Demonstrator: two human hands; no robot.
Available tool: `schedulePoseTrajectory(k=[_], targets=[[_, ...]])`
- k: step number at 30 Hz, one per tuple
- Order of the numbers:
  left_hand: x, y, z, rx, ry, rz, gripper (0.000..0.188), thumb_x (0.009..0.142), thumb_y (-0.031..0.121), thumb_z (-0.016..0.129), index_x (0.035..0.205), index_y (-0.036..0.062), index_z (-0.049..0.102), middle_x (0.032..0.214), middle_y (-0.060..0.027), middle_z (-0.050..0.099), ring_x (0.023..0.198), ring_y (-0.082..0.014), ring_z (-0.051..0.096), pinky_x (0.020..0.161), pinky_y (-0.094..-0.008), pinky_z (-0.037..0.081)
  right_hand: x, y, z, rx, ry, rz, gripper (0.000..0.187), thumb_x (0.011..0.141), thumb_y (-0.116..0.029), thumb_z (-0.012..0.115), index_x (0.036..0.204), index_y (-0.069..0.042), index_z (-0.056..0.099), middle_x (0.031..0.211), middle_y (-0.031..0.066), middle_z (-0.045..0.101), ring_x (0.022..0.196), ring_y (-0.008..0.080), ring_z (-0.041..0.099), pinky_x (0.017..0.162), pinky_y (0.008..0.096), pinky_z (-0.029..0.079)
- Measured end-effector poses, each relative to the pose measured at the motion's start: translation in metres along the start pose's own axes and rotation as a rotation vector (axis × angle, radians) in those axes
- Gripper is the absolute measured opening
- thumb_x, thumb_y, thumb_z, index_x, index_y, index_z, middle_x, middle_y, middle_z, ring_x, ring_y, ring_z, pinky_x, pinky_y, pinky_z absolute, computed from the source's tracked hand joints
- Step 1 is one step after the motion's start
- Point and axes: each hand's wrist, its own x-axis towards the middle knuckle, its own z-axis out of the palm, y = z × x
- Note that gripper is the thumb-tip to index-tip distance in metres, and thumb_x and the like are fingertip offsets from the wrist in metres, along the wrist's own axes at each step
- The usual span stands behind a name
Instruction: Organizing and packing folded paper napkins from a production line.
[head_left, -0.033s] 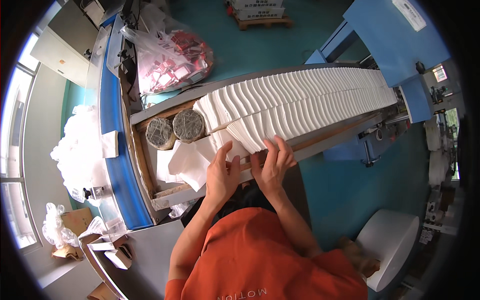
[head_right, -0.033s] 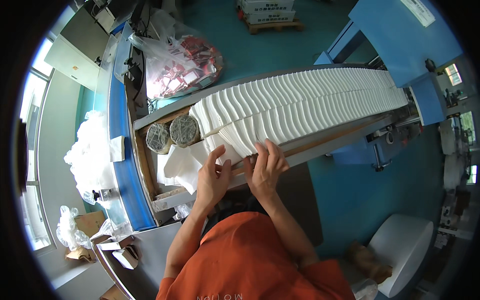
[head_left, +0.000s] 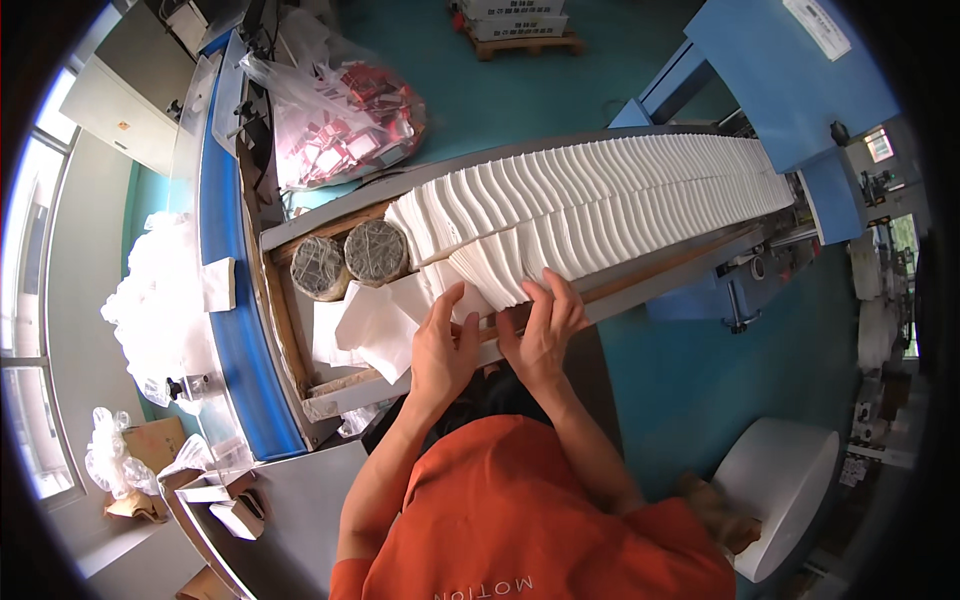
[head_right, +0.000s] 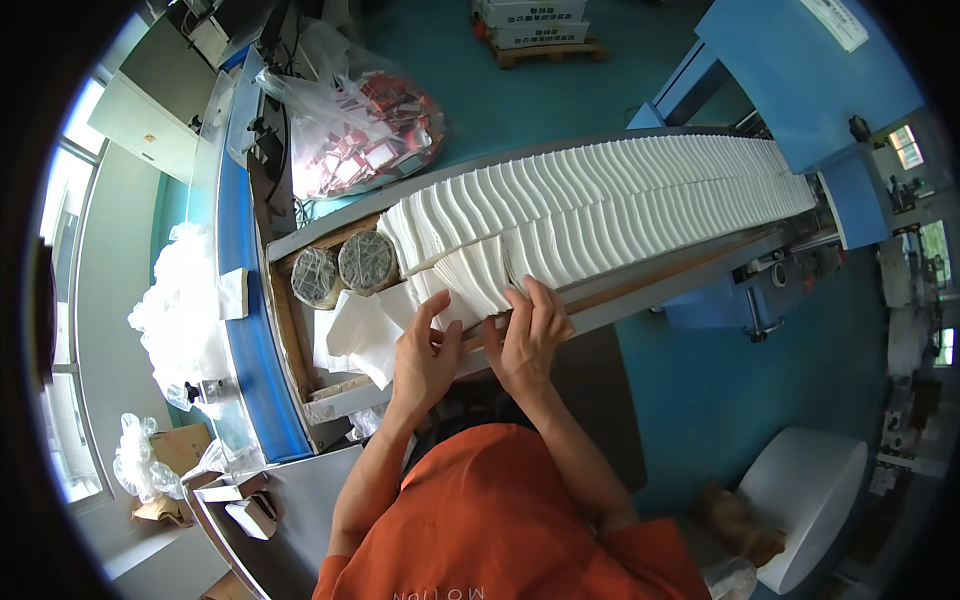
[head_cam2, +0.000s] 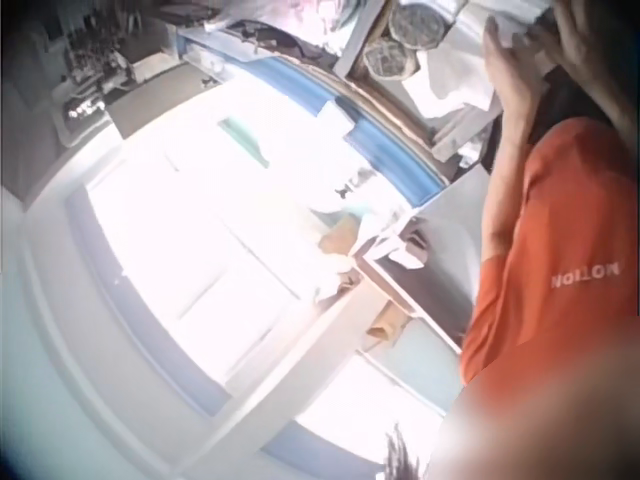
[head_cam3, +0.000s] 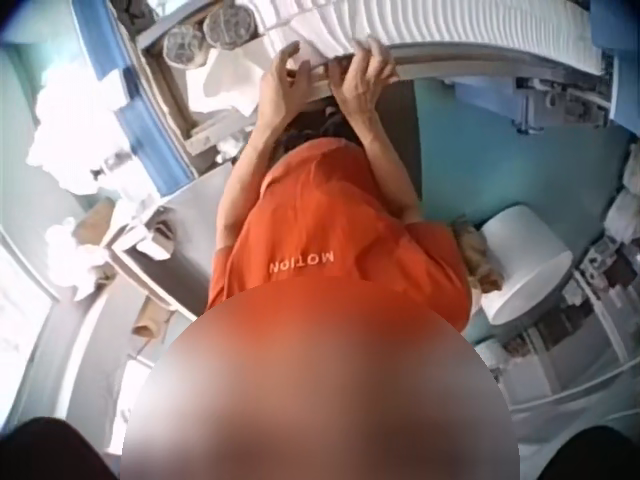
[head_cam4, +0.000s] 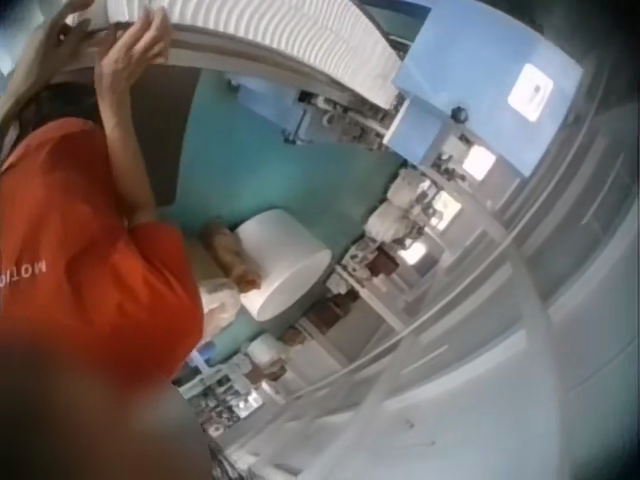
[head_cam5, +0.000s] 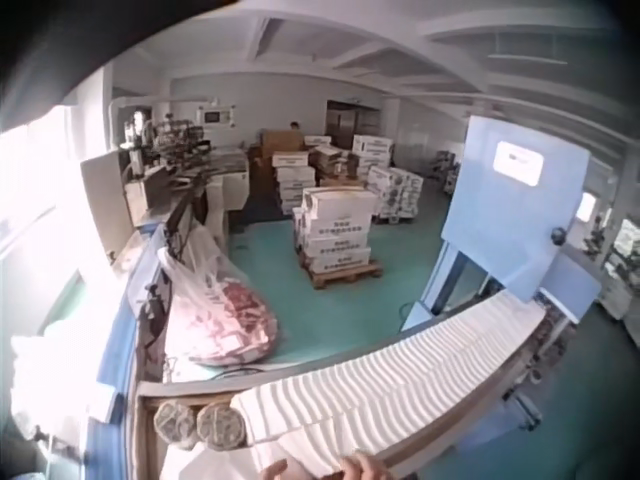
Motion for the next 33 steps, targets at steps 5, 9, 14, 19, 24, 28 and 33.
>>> schedulePoseTrajectory(k=[5, 9, 14, 19, 24, 28, 33], targets=[[0.013, 0.011, 0.003, 0.366, 0.006, 0.206, 0.058, 0.084, 0.002, 0.065, 0.139, 0.0139, 0.052, 0.137, -0.0186, 0.051, 0.092, -0.0335, 0.065, 0.072, -0.0408, 0.056, 0.008, -0.003, 0.0, 0.1, -0.02, 0.053, 0.051, 0.07, -0.012, 0.076, 0.116, -0.008, 0.053, 0.144, 0.0147, 0.037, 0.134, 0.0383, 0.037, 0.097, 0.0535, 0.029], [0.034, 0.008, 0.003, 0.559, -0.148, 0.584, 0.068, 0.074, 0.008, 0.071, 0.138, 0.0227, 0.054, 0.142, -0.0142, 0.046, 0.115, -0.0334, 0.054, 0.093, -0.0441, 0.049, 0.006, -0.004, 0.003, 0.053, 0.012, 0.054, 0.054, 0.071, -0.015, 0.078, 0.118, -0.006, 0.054, 0.149, 0.0171, 0.034, 0.138, 0.0392, 0.033, 0.097, 0.0537, 0.029], [0.039, 0.005, 0.005, 0.525, -0.115, 0.473, 0.068, 0.072, 0.014, 0.077, 0.136, 0.0166, 0.054, 0.142, -0.0146, 0.045, 0.122, -0.0353, 0.05, 0.1, -0.0472, 0.042, 0.007, -0.005, 0.0, -0.016, -0.057, 0.095, 0.058, 0.071, -0.018, 0.079, 0.121, -0.005, 0.053, 0.153, 0.0186, 0.031, 0.14, 0.0398, 0.031, 0.097, 0.0545, 0.029], [0.021, 0.013, -0.027, 0.742, 0.46, 0.1, 0.112, 0.06, 0.043, 0.092, 0.147, 0.0044, 0.033, 0.155, -0.0197, 0.029, 0.148, -0.0405, 0.018, 0.114, -0.059, 0.014, 0.009, 0.009, 0.002, -0.007, -0.038, 0.083, 0.058, 0.071, -0.02, 0.079, 0.121, -0.006, 0.053, 0.153, 0.0186, 0.031, 0.141, 0.0404, 0.03, 0.097, 0.0553, 0.029], [0.0, -0.062, -0.076, 0.404, 0.35, -0.612, 0.142, 0.058, 0.065, 0.088, 0.151, -0.0106, 0.012, 0.149, -0.0362, 0.028, 0.144, -0.0471, 0.023, 0.11, -0.0659, 0.023, 0.014, 0.005, 0.004, -0.022, -0.037, 0.037, 0.056, 0.07, -0.021, 0.08, 0.117, -0.008, 0.053, 0.153, 0.0197, 0.033, 0.142, 0.042, 0.03, 0.097, 0.0555, 0.029], [0.003, -0.044, -0.046, 0.48, 0.172, -0.559, 0.139, 0.06, 0.065, 0.086, 0.153, -0.0067, 0.012, 0.153, -0.0369, 0.023, 0.145, -0.0508, 0.02, 0.109, -0.0672, 0.026, 0.016, 0.006, 0.002, 0.003, -0.017, -0.035, 0.051, 0.068, -0.021, 0.078, 0.111, -0.006, 0.055, 0.147, 0.017, 0.042, 0.139, 0.042, 0.034, 0.102, 0.0577, 0.027], [-0.007, -0.028, -0.042, 0.395, 0.433, -0.416, 0.144, 0.06, 0.056, 0.09, 0.156, -0.0001, -0.001, 0.159, -0.0353, 0.004, 0.149, -0.0499, 0.009, 0.109, -0.07, 0.02, 0.025, -0.004, -0.011, 0.45, 0.171, -0.224, 0.047, 0.072, -0.016, 0.077, 0.111, -0.005, 0.054, 0.139, 0.0202, 0.046, 0.123, 0.0392, 0.05, 0.098, 0.0479, 0.042]])
